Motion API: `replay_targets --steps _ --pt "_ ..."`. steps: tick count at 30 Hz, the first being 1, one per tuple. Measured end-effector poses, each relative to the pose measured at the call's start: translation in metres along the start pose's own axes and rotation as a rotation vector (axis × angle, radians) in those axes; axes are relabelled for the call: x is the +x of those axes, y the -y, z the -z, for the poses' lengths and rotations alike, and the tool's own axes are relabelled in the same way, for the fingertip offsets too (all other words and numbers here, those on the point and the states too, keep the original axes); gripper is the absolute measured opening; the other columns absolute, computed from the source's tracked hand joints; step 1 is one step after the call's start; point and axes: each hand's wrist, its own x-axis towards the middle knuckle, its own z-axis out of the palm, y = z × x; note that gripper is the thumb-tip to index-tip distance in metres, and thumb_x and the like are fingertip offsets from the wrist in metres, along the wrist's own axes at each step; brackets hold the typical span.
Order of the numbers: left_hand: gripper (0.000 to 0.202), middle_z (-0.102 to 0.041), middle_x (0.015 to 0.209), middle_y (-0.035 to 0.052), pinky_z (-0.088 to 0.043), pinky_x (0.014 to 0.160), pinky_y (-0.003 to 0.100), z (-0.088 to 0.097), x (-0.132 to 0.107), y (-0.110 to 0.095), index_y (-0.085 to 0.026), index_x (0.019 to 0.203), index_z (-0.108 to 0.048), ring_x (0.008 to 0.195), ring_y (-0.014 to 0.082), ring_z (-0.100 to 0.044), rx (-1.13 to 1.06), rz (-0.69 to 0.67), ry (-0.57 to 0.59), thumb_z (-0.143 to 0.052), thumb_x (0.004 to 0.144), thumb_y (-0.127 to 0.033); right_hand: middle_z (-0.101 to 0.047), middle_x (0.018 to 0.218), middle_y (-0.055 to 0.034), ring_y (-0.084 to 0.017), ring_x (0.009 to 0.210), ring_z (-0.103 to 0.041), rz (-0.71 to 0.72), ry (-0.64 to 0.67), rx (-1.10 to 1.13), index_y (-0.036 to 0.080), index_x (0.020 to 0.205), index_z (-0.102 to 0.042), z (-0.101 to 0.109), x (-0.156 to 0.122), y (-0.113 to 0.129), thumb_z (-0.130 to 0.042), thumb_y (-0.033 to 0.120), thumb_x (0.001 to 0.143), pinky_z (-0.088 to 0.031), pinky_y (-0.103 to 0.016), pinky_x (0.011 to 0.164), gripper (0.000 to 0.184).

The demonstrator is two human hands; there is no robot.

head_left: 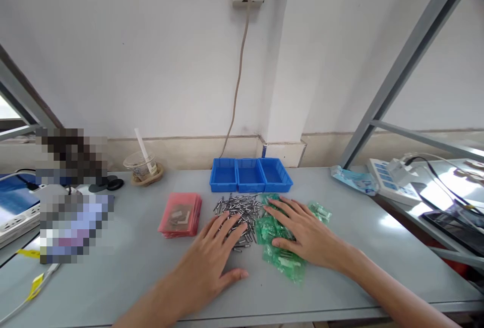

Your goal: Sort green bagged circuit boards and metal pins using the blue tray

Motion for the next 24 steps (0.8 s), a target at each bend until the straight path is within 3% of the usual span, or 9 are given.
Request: replay_targets --steps 5,12,16,18,20,22,24 --pt "0.079 -0.025 0.173 0.0071 -0.030 0.124 0.063 -0.020 0.013 0.005 -0.032 0.168 -0.018 0.159 0.0371 -0.022 0.013 0.031 -0.010 -0.046 0.102 -0.066 -0.029 0.172 -0.0017 -0.038 0.159 -0.021 -0.018 0.021 0.002 0.042 0.166 -0.023 0.004 -0.005 -0.012 -0.045 0.071 0.100 -0.028 -0.064 0.124 0.075" --pt "0.078 -0.015 0.175 0.0080 -0.028 0.124 0.066 -0.028 0.020 0.004 -0.033 0.169 -0.008 0.161 0.0387 -0.015 -0.002 0.083 0.033 -0.041 0.105 -0.063 -0.036 0.169 -0.0049 -0.040 0.157 -0.026 -0.018 0.017 0.005 0.039 0.164 -0.032 0.011 -0.001 -0.016 -0.044 0.070 0.101 -0.031 -0.064 0.121 0.071" --pt "0.077 -0.019 0.175 0.0058 -0.022 0.128 0.061 0.000 0.026 0.009 -0.033 0.169 -0.010 0.161 0.0352 -0.017 0.056 0.065 -0.043 -0.039 0.105 -0.064 -0.043 0.165 -0.0062 -0.038 0.151 -0.037 0.024 -0.065 0.020 0.036 0.161 -0.040 0.031 0.018 0.002 -0.040 0.067 0.104 -0.033 -0.062 0.120 0.065" --pt "0.072 -0.026 0.173 0.0018 -0.015 0.130 0.059 0.024 0.026 0.027 -0.036 0.168 -0.015 0.161 0.0325 -0.019 0.106 0.127 -0.093 -0.036 0.106 -0.065 -0.053 0.157 -0.0062 -0.035 0.143 -0.048 0.053 -0.093 0.047 0.035 0.158 -0.044 0.043 0.032 0.010 -0.039 0.064 0.106 -0.037 -0.059 0.118 0.060" --pt "0.069 -0.031 0.171 0.0040 -0.014 0.129 0.061 0.045 0.022 0.053 -0.035 0.166 -0.025 0.159 0.0344 -0.023 0.138 0.287 -0.159 -0.035 0.105 -0.067 -0.062 0.147 -0.0075 -0.035 0.137 -0.054 0.050 -0.131 0.064 0.032 0.152 -0.053 0.051 0.046 0.016 -0.039 0.063 0.106 -0.038 -0.059 0.116 0.056" --pt "0.076 -0.035 0.168 0.0110 -0.028 0.122 0.061 0.056 0.015 0.079 -0.029 0.164 -0.032 0.154 0.0392 -0.031 0.101 0.455 -0.121 -0.036 0.101 -0.073 -0.067 0.139 -0.0082 -0.035 0.135 -0.055 0.013 -0.190 0.090 0.030 0.144 -0.061 0.055 0.059 0.017 -0.040 0.062 0.106 -0.040 -0.057 0.114 0.054" --pt "0.082 -0.040 0.164 0.0152 -0.044 0.111 0.054 0.056 0.007 0.096 -0.025 0.163 -0.034 0.147 0.0406 -0.042 -0.013 0.523 0.015 -0.036 0.099 -0.077 -0.072 0.129 -0.0085 -0.033 0.124 -0.062 -0.033 -0.241 0.149 0.028 0.137 -0.065 0.054 0.072 0.018 -0.041 0.059 0.107 -0.048 -0.051 0.102 0.050"
